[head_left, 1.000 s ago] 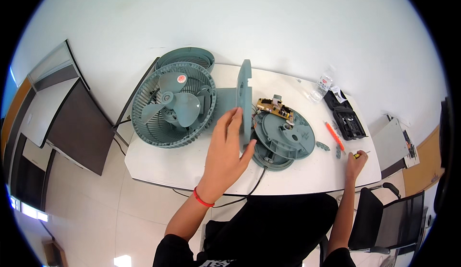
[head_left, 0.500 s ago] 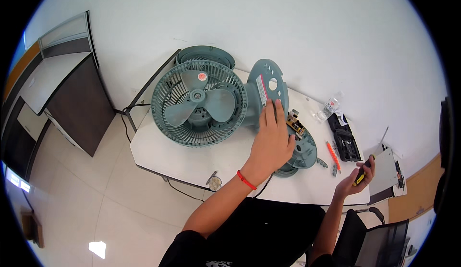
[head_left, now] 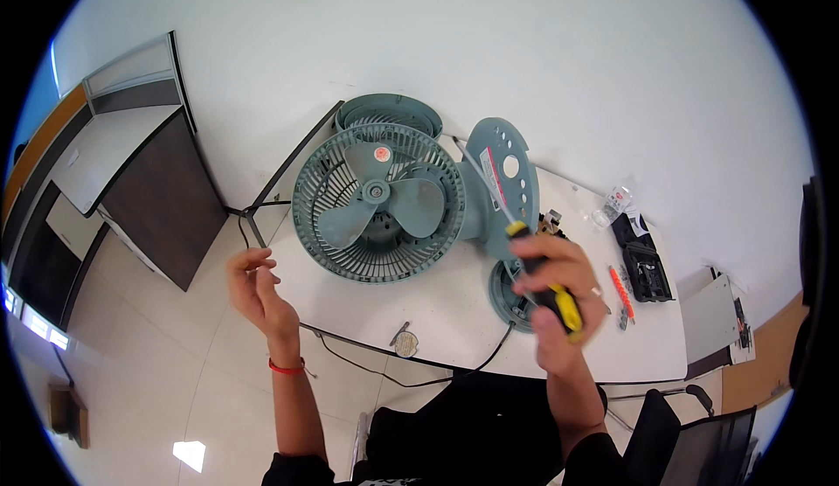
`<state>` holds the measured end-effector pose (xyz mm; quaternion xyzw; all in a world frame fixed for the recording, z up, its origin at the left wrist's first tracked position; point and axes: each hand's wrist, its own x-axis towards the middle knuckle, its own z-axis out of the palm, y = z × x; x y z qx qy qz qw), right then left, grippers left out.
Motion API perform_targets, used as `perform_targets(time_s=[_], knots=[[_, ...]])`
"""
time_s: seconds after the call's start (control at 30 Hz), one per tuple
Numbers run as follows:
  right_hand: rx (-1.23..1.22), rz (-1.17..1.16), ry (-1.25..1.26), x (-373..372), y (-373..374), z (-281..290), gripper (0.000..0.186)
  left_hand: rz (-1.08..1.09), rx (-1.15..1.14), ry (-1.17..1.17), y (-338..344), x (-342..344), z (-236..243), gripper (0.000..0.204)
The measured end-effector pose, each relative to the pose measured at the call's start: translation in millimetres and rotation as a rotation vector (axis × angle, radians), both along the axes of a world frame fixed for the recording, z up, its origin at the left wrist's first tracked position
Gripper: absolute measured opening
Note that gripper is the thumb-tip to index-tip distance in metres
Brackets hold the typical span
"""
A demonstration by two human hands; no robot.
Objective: The person disassembles a teal table fan on a white table, removing the front grille and motor housing. They use a screwdriver to loosen screws on the motor and base, then manipulate internal components and wires.
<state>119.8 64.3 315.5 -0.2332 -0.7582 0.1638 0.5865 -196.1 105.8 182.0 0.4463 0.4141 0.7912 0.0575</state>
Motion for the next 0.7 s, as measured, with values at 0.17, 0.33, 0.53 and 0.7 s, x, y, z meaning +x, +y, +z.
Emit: perform_targets(time_s=[0.17, 0.33, 0.53, 0.7], knots=[[-0.089, -0.041, -0.183, -32, 42, 14, 0.016, -0.098, -0.287, -0.012, 13, -1, -42, 0.021], [-0.584, 0.143, -0.090, -44, 49, 63, 0.008, -0.021, -0.423, 0.125, 15, 7, -37, 0.021], [-0.483, 0.222, -0.072, -83, 87, 74, 0.011, -0.115, -0.467, 0.068, 19, 1, -42, 0.017], [-0.414, 0.062, -0.161, -66, 93, 82, 0.019, -0.064, -0.498, 0.043, 19, 0, -46, 0.016]])
